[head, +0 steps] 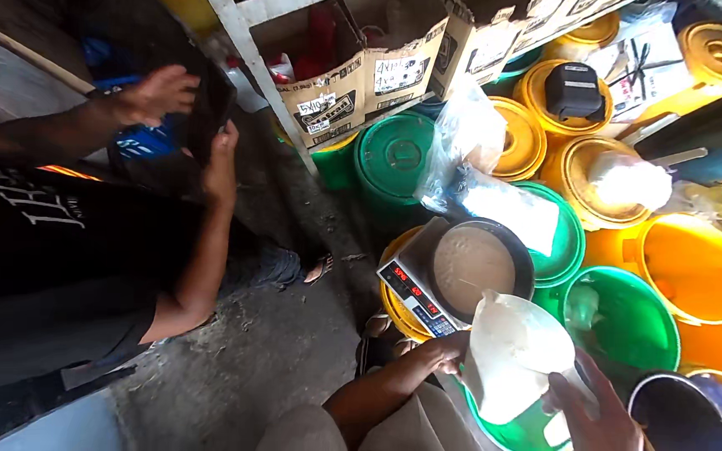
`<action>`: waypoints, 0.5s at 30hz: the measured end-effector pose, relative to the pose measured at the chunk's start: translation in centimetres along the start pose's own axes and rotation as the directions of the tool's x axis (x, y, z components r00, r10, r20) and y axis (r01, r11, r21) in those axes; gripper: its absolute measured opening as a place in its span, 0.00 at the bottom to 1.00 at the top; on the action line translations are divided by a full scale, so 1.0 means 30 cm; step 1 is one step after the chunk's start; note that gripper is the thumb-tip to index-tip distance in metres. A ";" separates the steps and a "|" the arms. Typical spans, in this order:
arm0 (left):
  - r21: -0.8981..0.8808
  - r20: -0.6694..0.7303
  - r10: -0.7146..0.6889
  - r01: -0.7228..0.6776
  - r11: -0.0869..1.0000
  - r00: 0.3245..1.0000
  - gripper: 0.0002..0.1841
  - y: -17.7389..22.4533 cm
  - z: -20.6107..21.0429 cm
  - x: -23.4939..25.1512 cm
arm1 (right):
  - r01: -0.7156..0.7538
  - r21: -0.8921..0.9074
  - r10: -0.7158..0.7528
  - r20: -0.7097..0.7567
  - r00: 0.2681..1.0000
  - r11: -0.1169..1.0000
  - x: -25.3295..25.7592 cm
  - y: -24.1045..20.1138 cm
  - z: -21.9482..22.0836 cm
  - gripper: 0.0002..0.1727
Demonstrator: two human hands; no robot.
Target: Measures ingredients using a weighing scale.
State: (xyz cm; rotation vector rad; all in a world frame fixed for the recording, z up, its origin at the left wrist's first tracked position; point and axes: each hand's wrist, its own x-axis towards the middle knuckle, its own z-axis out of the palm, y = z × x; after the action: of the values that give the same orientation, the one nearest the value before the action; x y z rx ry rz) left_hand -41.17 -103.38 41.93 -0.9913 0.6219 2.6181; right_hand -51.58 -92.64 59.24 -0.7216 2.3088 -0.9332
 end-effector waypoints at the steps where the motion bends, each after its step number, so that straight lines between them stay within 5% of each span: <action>1: -0.005 0.010 0.001 -0.001 1.000 1.000 0.20 -0.003 -0.005 0.008 | 0.001 0.006 -0.001 -0.007 1.000 1.000 -0.001 0.002 0.001 0.36; 15: -0.059 0.044 0.018 -0.015 0.998 0.999 0.22 -0.022 -0.018 0.061 | 0.007 0.003 -0.007 -0.085 0.996 1.000 0.011 0.008 0.015 0.37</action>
State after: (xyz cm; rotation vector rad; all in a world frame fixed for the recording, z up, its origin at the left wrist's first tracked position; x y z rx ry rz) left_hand -41.94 -102.89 40.15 -0.9455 0.5484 2.6794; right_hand -51.59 -92.91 58.69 -0.7018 2.3792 -0.9884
